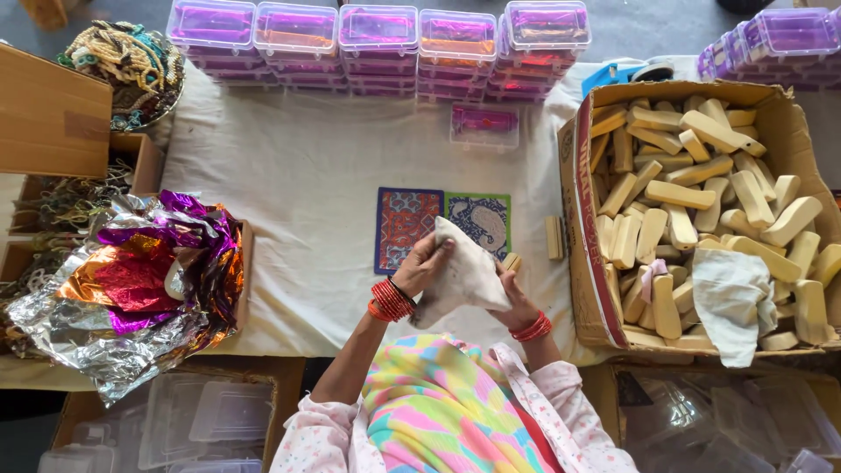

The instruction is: The person wraps a small wooden block in a piece of shiny foil and places it into a small plastic container. They then pick up another wooden block and wipe it with a white cloth.

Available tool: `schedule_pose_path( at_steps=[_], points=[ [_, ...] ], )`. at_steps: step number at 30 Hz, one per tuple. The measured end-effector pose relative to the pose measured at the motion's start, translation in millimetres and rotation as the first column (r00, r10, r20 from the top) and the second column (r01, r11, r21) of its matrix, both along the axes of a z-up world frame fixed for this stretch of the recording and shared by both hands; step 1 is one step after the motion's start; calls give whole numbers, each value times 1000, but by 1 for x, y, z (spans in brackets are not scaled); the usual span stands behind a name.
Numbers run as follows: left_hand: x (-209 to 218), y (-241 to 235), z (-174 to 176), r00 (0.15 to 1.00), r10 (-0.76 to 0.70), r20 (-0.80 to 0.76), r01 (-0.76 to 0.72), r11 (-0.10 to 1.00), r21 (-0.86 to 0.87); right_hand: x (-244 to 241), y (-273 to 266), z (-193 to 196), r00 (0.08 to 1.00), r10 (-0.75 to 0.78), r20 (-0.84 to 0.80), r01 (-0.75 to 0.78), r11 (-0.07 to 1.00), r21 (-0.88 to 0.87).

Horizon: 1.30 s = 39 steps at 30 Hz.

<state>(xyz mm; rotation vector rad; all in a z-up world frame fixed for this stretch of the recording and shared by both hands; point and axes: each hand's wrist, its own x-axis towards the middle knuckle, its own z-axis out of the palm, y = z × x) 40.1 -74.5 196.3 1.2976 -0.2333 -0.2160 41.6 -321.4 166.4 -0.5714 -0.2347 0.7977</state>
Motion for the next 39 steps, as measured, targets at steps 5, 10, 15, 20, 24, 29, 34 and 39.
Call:
schedule_pose_path(
  at_steps=[5,10,15,20,24,29,34,39],
  points=[
    [-6,13,-35,919,268,-290,-264,963,55,13,-23,-72,966,-256,39,258,939,-230],
    [-20,21,-33,877,190,-441,-253,964,-88,20,-5,-33,906,-421,33,397,821,-411],
    [-26,28,-21,976,111,-185,-116,993,-15,23,-7,-3,905,-425,27,393,808,-439],
    [-26,28,12,973,228,-31,-213,943,255,21,-1,37,878,-160,451,378,809,-450],
    [-27,24,34,953,238,185,-297,849,437,20,-7,10,857,-62,511,395,717,-574],
    [-26,23,35,905,174,389,-406,628,664,24,1,8,796,-118,594,527,616,-585],
    [-29,26,36,904,180,389,-421,543,726,23,-2,-3,659,18,752,686,395,-610],
    [-27,25,54,878,224,423,-478,442,759,21,1,19,474,90,876,798,378,-470]
  ],
)
